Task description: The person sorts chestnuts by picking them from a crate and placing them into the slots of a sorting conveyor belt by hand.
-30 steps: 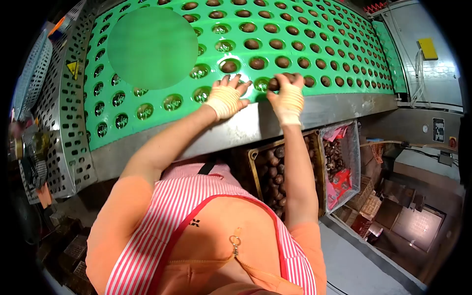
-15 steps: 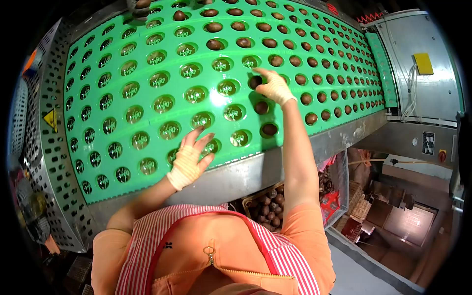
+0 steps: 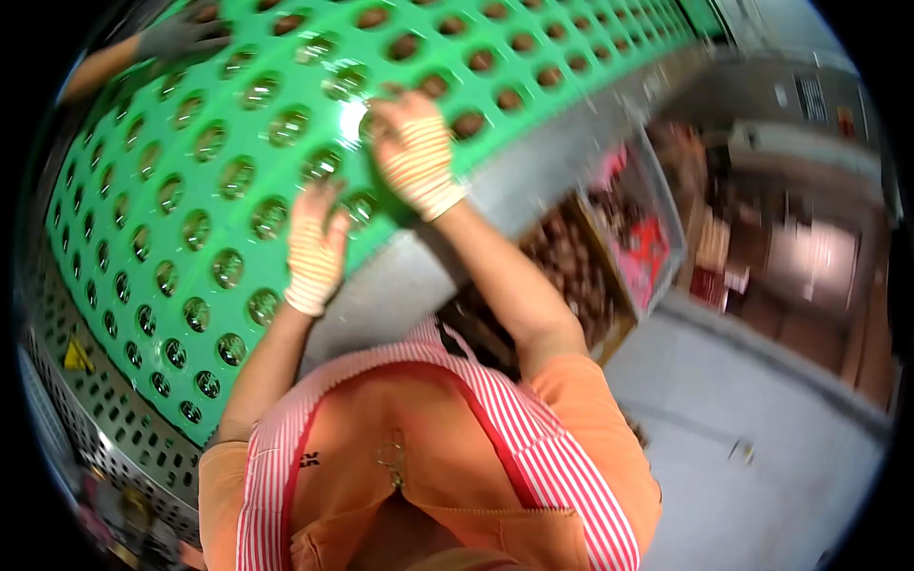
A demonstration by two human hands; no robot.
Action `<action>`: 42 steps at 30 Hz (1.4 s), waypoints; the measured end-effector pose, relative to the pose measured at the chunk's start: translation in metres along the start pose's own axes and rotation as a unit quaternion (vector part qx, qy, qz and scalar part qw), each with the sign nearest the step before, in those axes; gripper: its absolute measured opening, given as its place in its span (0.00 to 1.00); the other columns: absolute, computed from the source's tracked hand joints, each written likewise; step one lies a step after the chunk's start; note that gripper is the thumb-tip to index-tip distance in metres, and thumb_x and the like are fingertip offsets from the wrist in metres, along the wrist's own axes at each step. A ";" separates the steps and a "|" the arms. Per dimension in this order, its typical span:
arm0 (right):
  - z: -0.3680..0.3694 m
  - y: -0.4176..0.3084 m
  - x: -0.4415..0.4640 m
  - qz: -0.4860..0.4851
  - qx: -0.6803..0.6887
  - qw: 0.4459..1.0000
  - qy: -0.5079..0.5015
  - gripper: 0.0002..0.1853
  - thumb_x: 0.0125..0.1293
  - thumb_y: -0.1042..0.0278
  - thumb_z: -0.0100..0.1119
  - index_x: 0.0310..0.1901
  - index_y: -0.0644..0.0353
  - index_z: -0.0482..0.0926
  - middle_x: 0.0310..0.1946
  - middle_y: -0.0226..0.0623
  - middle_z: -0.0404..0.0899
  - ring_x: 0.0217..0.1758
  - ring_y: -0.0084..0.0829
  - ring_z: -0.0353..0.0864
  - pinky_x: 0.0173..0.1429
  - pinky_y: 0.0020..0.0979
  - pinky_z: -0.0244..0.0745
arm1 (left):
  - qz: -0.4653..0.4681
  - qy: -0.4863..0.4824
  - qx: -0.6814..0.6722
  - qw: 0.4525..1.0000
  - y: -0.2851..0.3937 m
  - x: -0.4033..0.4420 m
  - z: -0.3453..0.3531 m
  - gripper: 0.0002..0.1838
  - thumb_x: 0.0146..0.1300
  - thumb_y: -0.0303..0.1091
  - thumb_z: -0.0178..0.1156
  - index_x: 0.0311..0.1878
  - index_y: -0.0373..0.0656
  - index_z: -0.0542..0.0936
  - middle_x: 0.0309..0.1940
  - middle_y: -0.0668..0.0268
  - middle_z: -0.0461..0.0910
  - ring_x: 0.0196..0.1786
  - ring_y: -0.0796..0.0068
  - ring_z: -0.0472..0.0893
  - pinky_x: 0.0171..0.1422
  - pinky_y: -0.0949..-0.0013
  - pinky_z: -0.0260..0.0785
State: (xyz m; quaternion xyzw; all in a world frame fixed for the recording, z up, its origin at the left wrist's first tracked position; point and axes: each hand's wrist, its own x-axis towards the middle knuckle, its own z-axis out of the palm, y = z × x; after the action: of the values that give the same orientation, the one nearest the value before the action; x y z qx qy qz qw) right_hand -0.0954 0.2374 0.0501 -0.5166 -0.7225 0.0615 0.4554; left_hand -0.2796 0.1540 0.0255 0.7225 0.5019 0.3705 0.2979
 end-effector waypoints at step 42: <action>-0.298 -0.024 -0.356 0.586 -0.040 0.801 -0.116 0.45 0.49 0.56 0.72 0.72 0.41 0.65 0.74 0.61 0.44 0.72 0.59 0.61 0.72 0.45 0.65 | 0.238 -0.599 0.214 0.734 0.173 -0.036 0.223 0.33 0.52 0.39 0.70 0.63 0.53 0.71 0.73 0.45 0.51 0.55 0.42 0.79 0.56 0.52 0.75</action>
State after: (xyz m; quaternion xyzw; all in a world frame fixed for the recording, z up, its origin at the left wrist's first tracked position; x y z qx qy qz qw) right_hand 0.1218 -0.1730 0.0236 -0.8483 -0.3309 0.3476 0.2239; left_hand -0.0142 0.0515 0.0340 0.9356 0.0970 -0.1970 0.2763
